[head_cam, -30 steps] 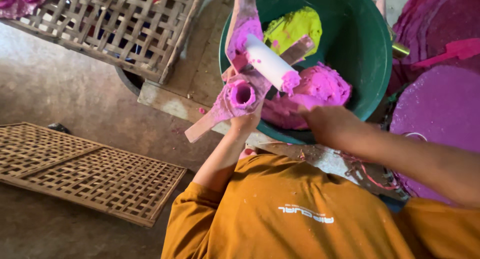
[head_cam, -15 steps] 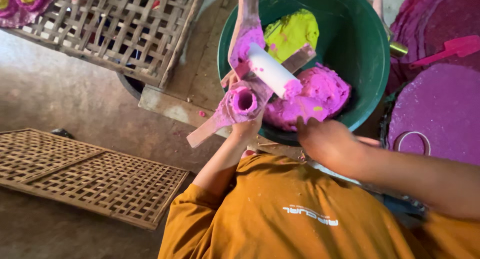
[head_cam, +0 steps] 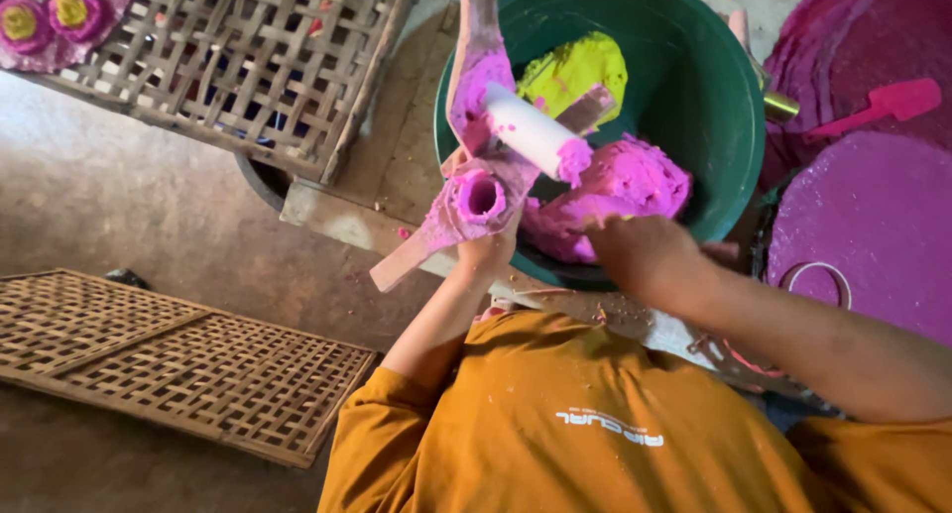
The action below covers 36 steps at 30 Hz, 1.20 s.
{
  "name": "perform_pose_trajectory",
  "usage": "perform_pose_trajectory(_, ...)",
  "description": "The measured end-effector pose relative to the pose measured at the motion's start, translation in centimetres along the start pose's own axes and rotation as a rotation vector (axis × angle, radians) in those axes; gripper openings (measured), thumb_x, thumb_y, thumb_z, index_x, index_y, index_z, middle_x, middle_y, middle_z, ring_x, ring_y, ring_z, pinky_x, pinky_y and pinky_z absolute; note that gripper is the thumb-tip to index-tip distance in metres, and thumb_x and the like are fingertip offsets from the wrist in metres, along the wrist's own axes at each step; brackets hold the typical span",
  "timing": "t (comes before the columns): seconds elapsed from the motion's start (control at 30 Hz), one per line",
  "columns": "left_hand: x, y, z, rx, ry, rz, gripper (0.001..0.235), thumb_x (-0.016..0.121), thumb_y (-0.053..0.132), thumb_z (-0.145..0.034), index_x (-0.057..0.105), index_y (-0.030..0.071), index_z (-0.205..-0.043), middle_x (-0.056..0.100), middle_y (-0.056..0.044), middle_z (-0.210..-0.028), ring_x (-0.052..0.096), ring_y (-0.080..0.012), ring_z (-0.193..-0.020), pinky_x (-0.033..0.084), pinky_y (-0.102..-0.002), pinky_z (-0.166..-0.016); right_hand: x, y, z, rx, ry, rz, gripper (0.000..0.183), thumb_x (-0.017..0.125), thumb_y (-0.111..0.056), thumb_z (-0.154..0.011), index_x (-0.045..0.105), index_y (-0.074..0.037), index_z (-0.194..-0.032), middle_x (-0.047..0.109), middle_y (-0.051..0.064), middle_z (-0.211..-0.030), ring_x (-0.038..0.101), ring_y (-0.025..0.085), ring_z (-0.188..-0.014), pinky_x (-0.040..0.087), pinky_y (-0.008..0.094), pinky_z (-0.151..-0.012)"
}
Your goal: The person uses wooden molds to shape yellow and pink dough into small decorative pieces and arranges them onto circular pink bases.
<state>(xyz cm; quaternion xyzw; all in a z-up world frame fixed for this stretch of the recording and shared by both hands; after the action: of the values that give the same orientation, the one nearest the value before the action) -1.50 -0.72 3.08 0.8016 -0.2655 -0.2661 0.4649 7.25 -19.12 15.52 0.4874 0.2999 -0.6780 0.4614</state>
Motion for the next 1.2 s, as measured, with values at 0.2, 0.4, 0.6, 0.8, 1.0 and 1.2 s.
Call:
perform_pose_trajectory(0.2,-4.4,7.5,-6.7,0.082,0.085,-0.029,0.054,0.077,0.019,-0.093,0.051,0.002,-0.138,0.063,-0.012,-0.122,0.066,-0.0236,-0.110,0.055,-0.037,-0.096,-4.5,6.3,8.7,0.105,0.179,-0.280,0.053,0.062,-0.016,-0.081,0.066,-0.023,-0.133,0.074,0.009,-0.117,0.075,0.033,-0.087,0.059,0.047,-0.069)
perform_pose_trajectory(0.4,-3.9,12.1,-9.4,0.012,-0.002,-0.272,0.066,0.080,0.032,-0.091,0.052,0.008,-0.146,0.067,-0.010,-0.130,0.070,-0.0223,-0.112,0.059,-0.034,-0.094,-12.0,8.8,14.4,0.225,0.363,-0.548,0.044,0.063,-0.019,-0.093,0.071,-0.024,-0.135,0.080,0.000,-0.106,0.073,0.018,-0.080,0.059,0.031,-0.070)
perform_pose_trajectory(0.6,-0.7,14.5,-9.5,0.055,-0.592,-0.605,0.085,0.077,0.040,-0.077,0.047,0.017,-0.154,0.064,-0.008,-0.128,0.064,-0.0260,-0.117,0.055,-0.042,-0.090,-15.9,8.4,13.4,0.192,0.275,-0.143,0.037,0.067,-0.028,-0.089,0.073,-0.028,-0.125,0.075,0.001,-0.088,0.073,0.028,-0.074,0.056,0.039,-0.057)
perform_pose_trajectory(0.8,3.9,11.5,-7.3,0.389,-0.628,-0.446,0.071,0.075,0.040,-0.081,0.052,0.011,-0.142,0.062,-0.012,-0.136,0.060,-0.0304,-0.125,0.051,-0.039,-0.101,-13.0,1.7,7.8,0.001,0.227,0.446,0.025,0.058,-0.018,-0.089,0.064,-0.008,-0.112,0.062,0.003,-0.077,0.070,0.019,-0.065,0.055,0.034,-0.052)
perform_pose_trajectory(1.0,5.6,2.3,-4.2,-0.715,-0.476,0.907,0.050,0.064,0.029,-0.099,0.059,0.001,-0.140,0.065,-0.014,-0.128,0.060,-0.0255,-0.121,0.051,-0.034,-0.107,-12.0,3.7,13.7,0.060,0.173,0.333,0.045,0.062,-0.019,-0.088,0.064,-0.007,-0.132,0.062,0.002,-0.080,0.070,0.018,-0.068,0.056,0.033,-0.059)
perform_pose_trajectory(1.2,9.2,-2.7,-8.3,-0.880,-1.012,1.898,0.039,0.064,0.031,-0.108,0.057,0.003,-0.133,0.066,-0.008,-0.117,0.064,-0.0192,-0.108,0.055,-0.031,-0.097,-11.6,5.4,10.5,0.089,0.428,-1.081,0.032,0.059,-0.020,-0.099,0.068,-0.004,-0.125,0.060,0.004,-0.078,0.054,0.012,-0.061,0.041,0.027,-0.049)
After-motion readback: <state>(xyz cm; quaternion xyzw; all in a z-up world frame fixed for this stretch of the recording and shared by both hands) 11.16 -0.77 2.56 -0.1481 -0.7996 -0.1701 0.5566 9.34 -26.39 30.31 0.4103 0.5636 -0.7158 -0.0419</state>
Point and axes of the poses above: each hand's wrist, its own z-axis away from the middle knuckle, its own x-axis out of the palm, y = z × x, the point moved 1 cm from there along -z, towards the middle knuckle
